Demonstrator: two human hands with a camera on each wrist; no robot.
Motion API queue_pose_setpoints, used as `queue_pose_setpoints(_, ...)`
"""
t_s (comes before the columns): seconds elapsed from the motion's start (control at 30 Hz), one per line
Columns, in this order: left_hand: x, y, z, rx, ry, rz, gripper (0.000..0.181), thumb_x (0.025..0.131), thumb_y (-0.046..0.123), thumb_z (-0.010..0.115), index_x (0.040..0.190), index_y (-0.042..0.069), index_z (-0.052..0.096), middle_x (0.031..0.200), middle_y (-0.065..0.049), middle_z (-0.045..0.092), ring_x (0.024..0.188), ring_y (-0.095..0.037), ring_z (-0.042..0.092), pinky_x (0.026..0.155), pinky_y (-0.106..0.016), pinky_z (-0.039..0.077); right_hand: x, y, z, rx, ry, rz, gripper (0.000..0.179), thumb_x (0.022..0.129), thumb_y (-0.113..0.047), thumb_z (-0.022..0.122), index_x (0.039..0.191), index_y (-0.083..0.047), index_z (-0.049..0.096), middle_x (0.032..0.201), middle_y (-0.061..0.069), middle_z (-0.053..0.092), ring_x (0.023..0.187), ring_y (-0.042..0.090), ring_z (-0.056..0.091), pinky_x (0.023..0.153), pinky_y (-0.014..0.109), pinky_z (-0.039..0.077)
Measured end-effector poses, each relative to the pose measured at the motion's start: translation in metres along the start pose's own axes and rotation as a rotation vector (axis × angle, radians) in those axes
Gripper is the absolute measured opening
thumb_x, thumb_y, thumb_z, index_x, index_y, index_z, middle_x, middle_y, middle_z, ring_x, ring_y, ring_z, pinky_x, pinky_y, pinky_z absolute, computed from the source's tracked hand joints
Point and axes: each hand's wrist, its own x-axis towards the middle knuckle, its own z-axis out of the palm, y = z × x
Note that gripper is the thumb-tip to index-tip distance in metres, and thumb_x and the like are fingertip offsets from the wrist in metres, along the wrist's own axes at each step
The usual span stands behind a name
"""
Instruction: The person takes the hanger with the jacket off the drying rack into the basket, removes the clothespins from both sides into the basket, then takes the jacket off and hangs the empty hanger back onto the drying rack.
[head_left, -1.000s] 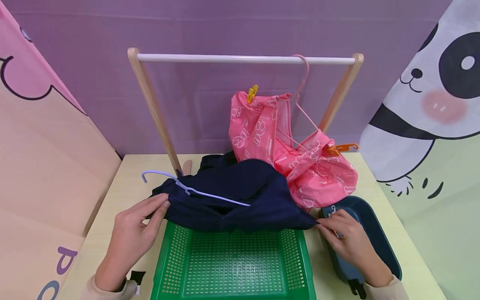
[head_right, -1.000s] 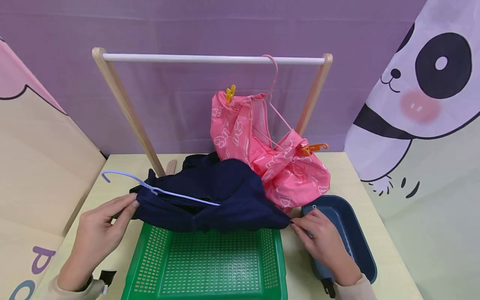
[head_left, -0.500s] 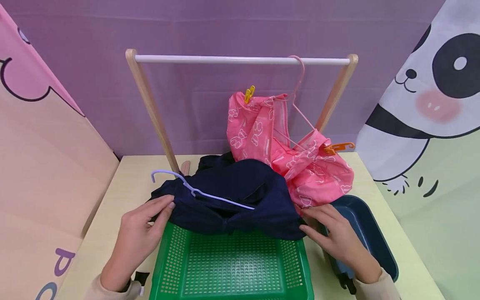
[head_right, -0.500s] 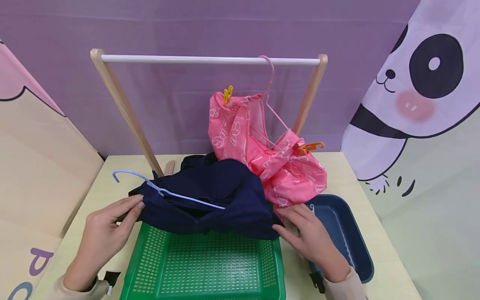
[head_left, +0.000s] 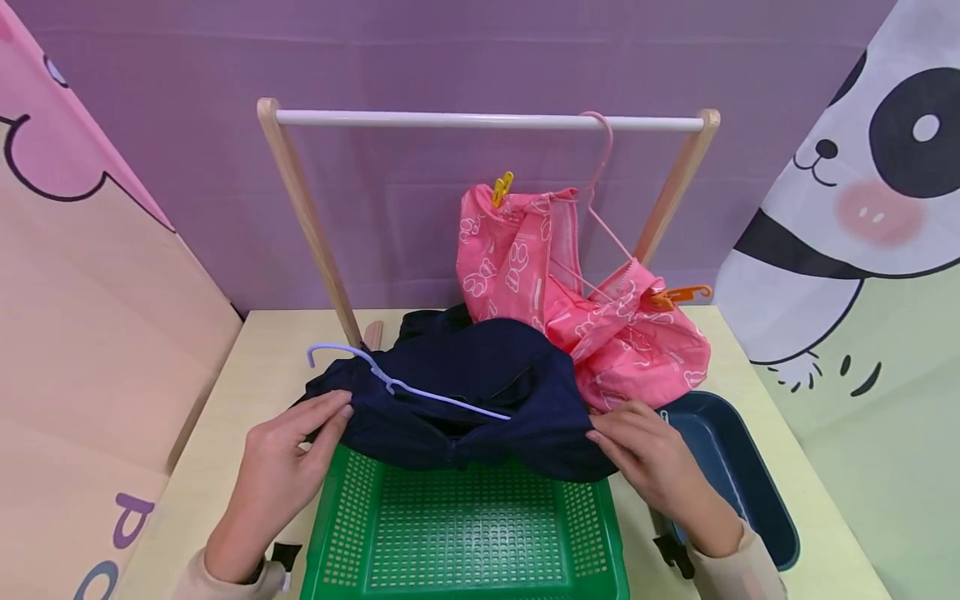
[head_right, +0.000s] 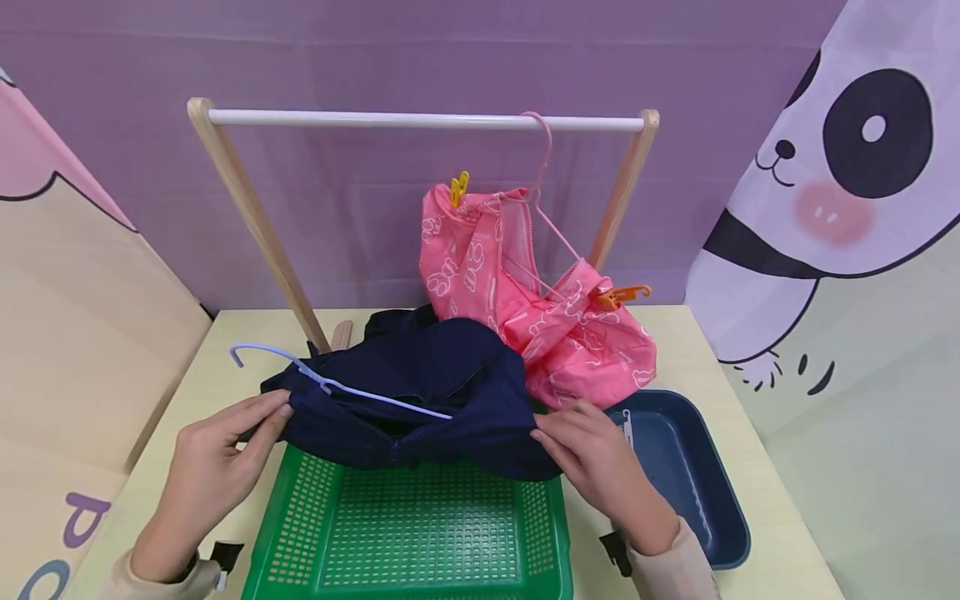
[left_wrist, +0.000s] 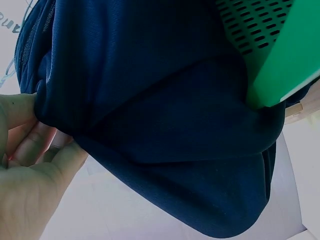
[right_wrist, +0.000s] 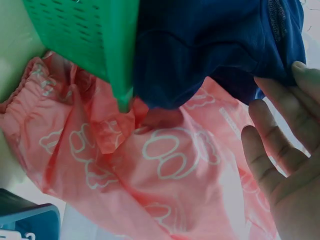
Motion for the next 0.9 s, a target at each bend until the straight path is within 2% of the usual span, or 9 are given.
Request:
queue_pose_setpoints(0.2, 0.001, -0.002, -0.001, 0.006, 0.008, -0.029, 0.032, 0.076, -0.015, 0.078, 0.105, -0.004, 0.076, 0.103, -0.013, 0.074, 0.09, -0.031, 0.072, 0.076, -0.007, 0.048, -0.012, 0.006, -0.006, -0.031, 0.056, 0.003, 0.038, 0.102, -0.037, 0.058, 0.107, -0.004, 0.077, 0.099, 0.005, 0.075, 0.089, 0.018, 0.062, 0.079, 0.013, 0.05)
queue_pose_setpoints(0.3, 0.002, -0.002, -0.002, -0.002, 0.02, -0.048, 0.033, 0.075, -0.015, 0.078, 0.106, -0.004, 0.076, 0.104, -0.013, 0.074, 0.09, -0.03, 0.072, 0.078, -0.006, 0.046, -0.016, 0.008, -0.006, -0.018, 0.096, 0.015, 0.038, 0.101, -0.039, 0.06, 0.106, -0.005, 0.077, 0.098, 0.003, 0.074, 0.089, 0.017, 0.061, 0.083, 0.012, 0.048)
queue_pose_setpoints(0.4, 0.002, -0.004, 0.0, -0.013, 0.017, -0.039, 0.033, 0.075, -0.016, 0.078, 0.106, -0.004, 0.076, 0.104, -0.014, 0.074, 0.091, -0.029, 0.072, 0.079, -0.007, 0.046, -0.013, 0.008, -0.003, 0.013, 0.122, -0.007, 0.036, 0.099, -0.038, 0.064, 0.109, -0.005, 0.076, 0.1, 0.004, 0.074, 0.09, 0.018, 0.063, 0.086, 0.013, 0.049)
queue_pose_setpoints(0.57, 0.002, -0.004, 0.003, -0.018, 0.007, -0.023, 0.032, 0.075, -0.017, 0.077, 0.105, -0.004, 0.076, 0.103, -0.013, 0.074, 0.09, -0.03, 0.072, 0.079, -0.007, 0.046, -0.003, 0.005, 0.003, 0.017, 0.124, -0.048, 0.032, 0.098, -0.036, 0.066, 0.105, -0.007, 0.077, 0.097, 0.003, 0.074, 0.087, 0.019, 0.064, 0.084, 0.014, 0.049)
queue_pose_setpoints(0.73, 0.002, -0.004, 0.004, -0.012, 0.005, -0.01, 0.032, 0.074, -0.016, 0.078, 0.104, -0.003, 0.077, 0.101, -0.013, 0.074, 0.091, -0.029, 0.072, 0.079, -0.007, 0.046, -0.002, 0.003, 0.002, -0.007, 0.117, -0.079, 0.032, 0.099, -0.035, 0.063, 0.099, -0.006, 0.077, 0.091, 0.003, 0.074, 0.083, 0.02, 0.064, 0.083, 0.014, 0.049)
queue_pose_setpoints(0.9, 0.002, -0.005, 0.002, -0.009, 0.012, -0.021, 0.033, 0.074, -0.016, 0.078, 0.105, -0.003, 0.077, 0.102, -0.014, 0.074, 0.095, -0.018, 0.071, 0.078, -0.007, 0.047, -0.005, 0.006, -0.001, -0.066, 0.136, -0.094, 0.033, 0.1, -0.035, 0.062, 0.097, -0.006, 0.077, 0.089, 0.003, 0.073, 0.082, 0.019, 0.063, 0.083, 0.014, 0.05)
